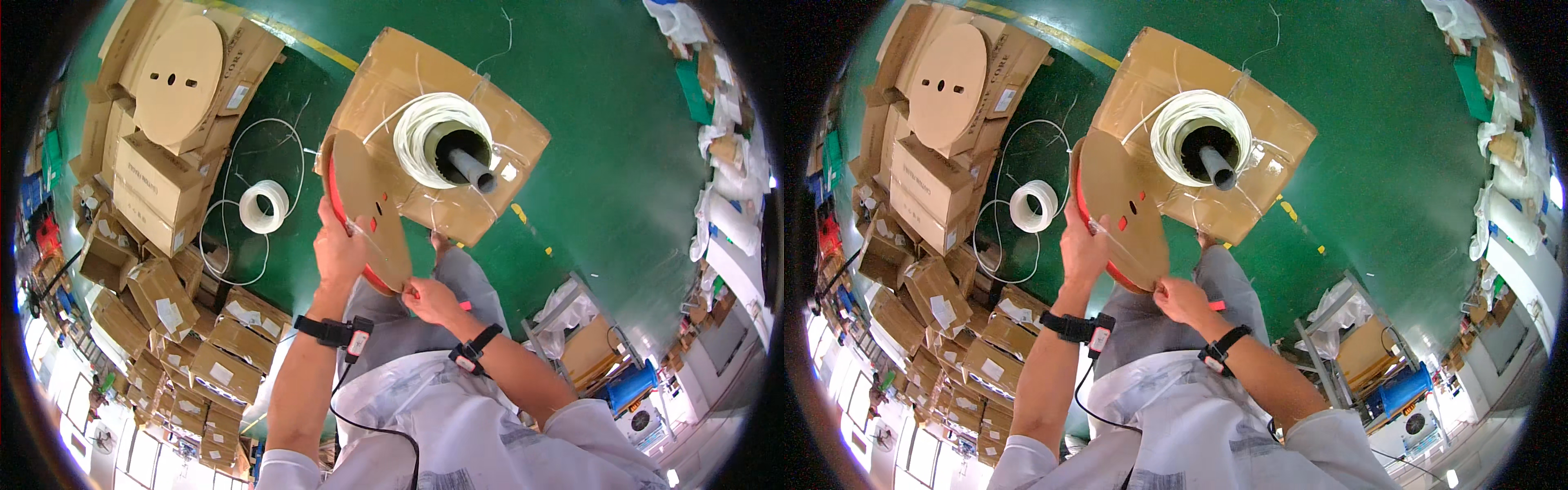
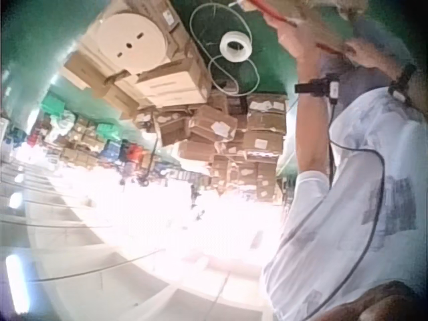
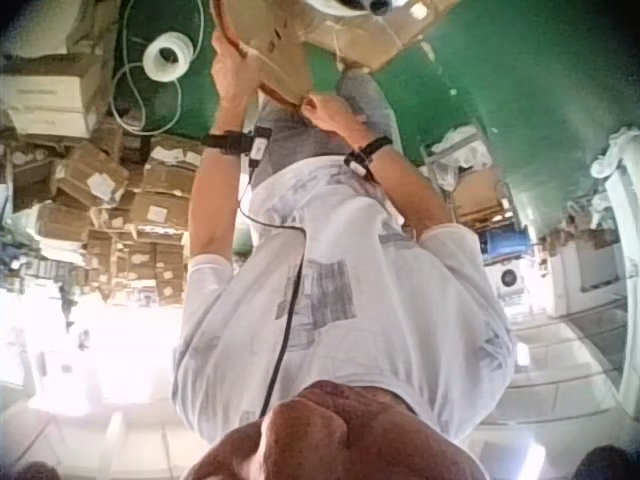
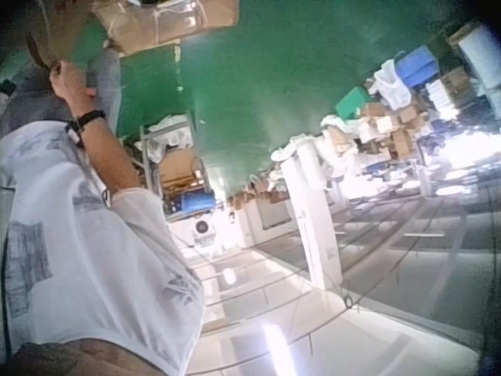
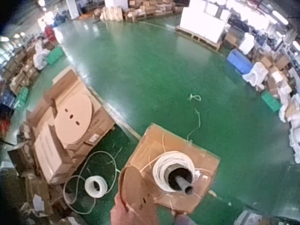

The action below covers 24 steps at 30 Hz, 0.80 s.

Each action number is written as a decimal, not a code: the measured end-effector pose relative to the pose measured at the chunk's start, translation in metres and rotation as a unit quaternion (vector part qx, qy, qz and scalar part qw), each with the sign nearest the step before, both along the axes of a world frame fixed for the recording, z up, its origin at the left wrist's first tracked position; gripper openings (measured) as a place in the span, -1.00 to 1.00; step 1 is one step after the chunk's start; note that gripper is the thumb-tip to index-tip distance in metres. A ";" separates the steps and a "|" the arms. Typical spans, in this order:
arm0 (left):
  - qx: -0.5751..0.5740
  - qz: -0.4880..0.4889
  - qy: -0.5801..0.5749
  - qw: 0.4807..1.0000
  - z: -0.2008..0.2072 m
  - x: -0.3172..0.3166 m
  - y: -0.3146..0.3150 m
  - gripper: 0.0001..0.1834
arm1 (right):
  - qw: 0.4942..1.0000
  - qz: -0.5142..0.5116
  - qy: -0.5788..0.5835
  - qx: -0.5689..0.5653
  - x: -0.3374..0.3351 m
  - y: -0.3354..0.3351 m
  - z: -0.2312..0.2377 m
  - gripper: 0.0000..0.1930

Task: The person is loading a roll of red fabric/tape into a cutting machine and setting up the feed.

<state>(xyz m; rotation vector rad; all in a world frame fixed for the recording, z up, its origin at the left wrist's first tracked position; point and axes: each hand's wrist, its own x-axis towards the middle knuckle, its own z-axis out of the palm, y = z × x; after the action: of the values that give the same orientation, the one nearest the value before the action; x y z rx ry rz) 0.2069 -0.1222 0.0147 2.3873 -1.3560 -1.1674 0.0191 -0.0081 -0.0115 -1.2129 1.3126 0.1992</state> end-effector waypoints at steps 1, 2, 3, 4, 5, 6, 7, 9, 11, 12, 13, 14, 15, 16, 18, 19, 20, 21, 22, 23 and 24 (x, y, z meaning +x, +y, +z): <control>-0.012 0.007 0.009 1.000 -0.003 0.010 -0.002 -0.26 | 0.998 0.046 0.039 0.011 -0.004 0.002 -0.009 -0.82; -0.024 0.017 0.015 0.999 -0.005 0.021 -0.002 -0.27 | 0.998 0.044 0.034 0.012 -0.005 -0.002 -0.017 -0.82; -0.009 0.032 0.027 0.999 -0.001 0.028 -0.008 -0.34 | 0.995 0.055 0.083 -0.007 -0.012 -0.005 -0.025 -0.81; -0.007 0.028 0.027 0.999 -0.001 0.035 -0.010 -0.34 | 0.989 0.067 0.131 -0.027 -0.018 -0.009 -0.035 -0.80; -0.004 0.046 0.055 0.997 -0.001 0.044 -0.011 -0.38 | 0.989 0.063 0.130 -0.027 -0.024 -0.017 -0.046 -0.80; 0.000 0.063 0.084 0.994 0.005 0.046 -0.013 -0.42 | 0.990 0.042 0.131 -0.044 -0.031 -0.024 -0.056 -0.80; -0.006 0.084 0.096 0.992 0.014 0.047 -0.013 -0.49 | 0.989 0.022 0.131 -0.063 -0.034 -0.025 -0.061 -0.80; -0.010 0.087 0.118 0.989 0.026 0.055 -0.019 -0.50 | 0.977 0.027 0.156 -0.140 -0.036 -0.024 -0.073 -0.80; -0.029 0.111 0.166 0.979 0.044 0.068 -0.025 -0.52 | 0.959 0.034 0.172 -0.222 -0.037 -0.029 -0.078 -0.80; -0.034 0.112 0.163 0.980 0.053 0.078 -0.027 -0.52 | 0.958 -0.008 0.178 -0.225 -0.037 -0.031 -0.074 -0.81; -0.028 0.131 0.192 0.972 0.061 0.090 -0.029 -0.52 | 0.955 -0.050 0.182 -0.228 -0.036 -0.034 -0.071 -0.82; -0.022 0.149 0.222 0.963 0.072 0.100 -0.029 -0.53 | 0.955 -0.050 0.180 -0.232 -0.033 -0.043 -0.066 -0.82; -0.031 0.156 0.226 0.961 0.086 0.106 -0.027 -0.55 | 0.961 -0.068 0.186 -0.194 -0.031 -0.053 -0.063 -0.79; -0.034 0.158 0.227 0.961 0.097 0.115 -0.023 -0.55 | 0.965 -0.085 0.192 -0.156 -0.027 -0.061 -0.058 -0.76; -0.005 0.138 0.198 0.970 0.121 0.128 -0.019 -0.57 | 0.960 -0.118 0.178 -0.182 -0.016 -0.063 -0.051 -0.75; -0.018 0.145 0.197 0.969 0.134 0.125 -0.017 -0.60 | 0.953 -0.153 0.165 -0.204 -0.013 -0.067 -0.050 -0.74; -0.025 0.149 0.196 0.969 0.145 0.129 -0.012 -0.60 | 0.953 -0.150 0.161 -0.210 -0.007 -0.068 -0.046 -0.74; -0.034 0.157 0.202 0.966 0.156 0.133 -0.008 -0.57 | 0.957 -0.104 0.193 -0.193 -0.002 -0.070 -0.041 -0.74; -0.042 0.165 0.207 0.963 0.165 0.136 -0.004 -0.54 | 0.957 -0.057 0.225 -0.175 0.002 -0.072 -0.036 -0.72; -0.052 0.162 0.200 0.965 0.173 0.142 0.000 -0.53 | 0.957 -0.053 0.220 -0.183 0.008 -0.078 -0.030 -0.72; -0.060 0.166 0.199 0.964 0.182 0.146 0.000 -0.53 | 0.964 -0.256 0.059 -0.028 0.012 -0.082 -0.024 -0.73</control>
<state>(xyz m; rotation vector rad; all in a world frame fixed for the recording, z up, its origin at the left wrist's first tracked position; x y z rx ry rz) 0.3530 -0.1221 0.1970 2.0440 -0.8372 -1.3255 0.0314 -0.0904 -0.0353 -0.8788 1.7000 -0.1415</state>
